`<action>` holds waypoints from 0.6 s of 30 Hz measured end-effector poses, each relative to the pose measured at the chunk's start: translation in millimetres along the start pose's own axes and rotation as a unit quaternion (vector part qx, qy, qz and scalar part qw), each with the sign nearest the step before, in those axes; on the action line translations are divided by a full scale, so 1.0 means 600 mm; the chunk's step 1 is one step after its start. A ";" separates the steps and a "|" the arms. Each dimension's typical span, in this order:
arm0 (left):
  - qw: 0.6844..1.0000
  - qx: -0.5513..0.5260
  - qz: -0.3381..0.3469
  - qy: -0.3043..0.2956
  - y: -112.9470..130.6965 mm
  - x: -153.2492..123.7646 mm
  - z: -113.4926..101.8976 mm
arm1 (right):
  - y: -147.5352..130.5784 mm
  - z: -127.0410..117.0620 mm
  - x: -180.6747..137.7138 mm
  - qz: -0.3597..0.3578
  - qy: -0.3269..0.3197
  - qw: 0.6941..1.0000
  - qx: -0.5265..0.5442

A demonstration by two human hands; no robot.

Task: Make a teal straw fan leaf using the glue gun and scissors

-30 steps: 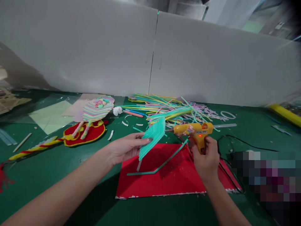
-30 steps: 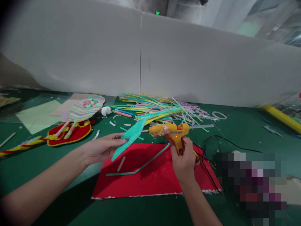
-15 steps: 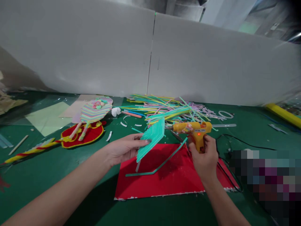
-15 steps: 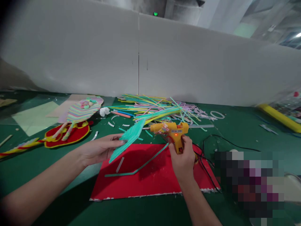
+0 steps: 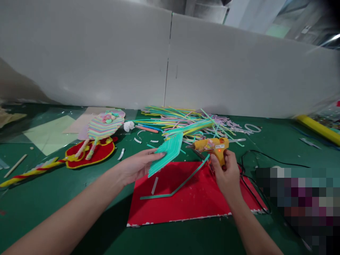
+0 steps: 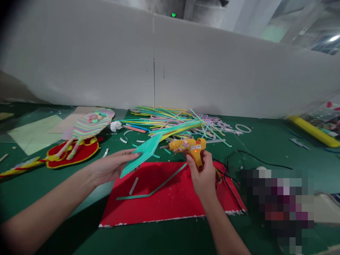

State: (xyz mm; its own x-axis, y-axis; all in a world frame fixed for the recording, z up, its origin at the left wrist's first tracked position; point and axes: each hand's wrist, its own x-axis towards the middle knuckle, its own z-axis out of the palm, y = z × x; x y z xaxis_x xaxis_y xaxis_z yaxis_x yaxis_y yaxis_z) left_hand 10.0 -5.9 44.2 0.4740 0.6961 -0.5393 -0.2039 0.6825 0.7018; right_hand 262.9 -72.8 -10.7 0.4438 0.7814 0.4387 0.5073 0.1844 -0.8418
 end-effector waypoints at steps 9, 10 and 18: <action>0.999 0.022 0.039 0.008 0.012 0.013 -0.021 | -0.024 -0.019 0.012 0.237 -0.201 0.914 0.263; 0.999 0.024 0.042 0.010 0.015 0.012 -0.020 | -0.032 -0.024 0.013 0.272 -0.234 0.888 0.288; 0.997 0.024 0.062 0.026 0.027 0.001 -0.013 | -0.071 -0.026 0.010 0.375 -0.337 0.795 0.338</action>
State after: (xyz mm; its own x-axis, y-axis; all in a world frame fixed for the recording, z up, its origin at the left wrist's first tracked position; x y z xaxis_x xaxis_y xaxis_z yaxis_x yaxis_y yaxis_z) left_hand 0.5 7.5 51.7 0.4014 0.7864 -0.4696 -0.2171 0.5798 0.7853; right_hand 255.5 -85.0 32.4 -0.1776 0.9223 -0.3433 -0.3267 -0.3843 -0.8635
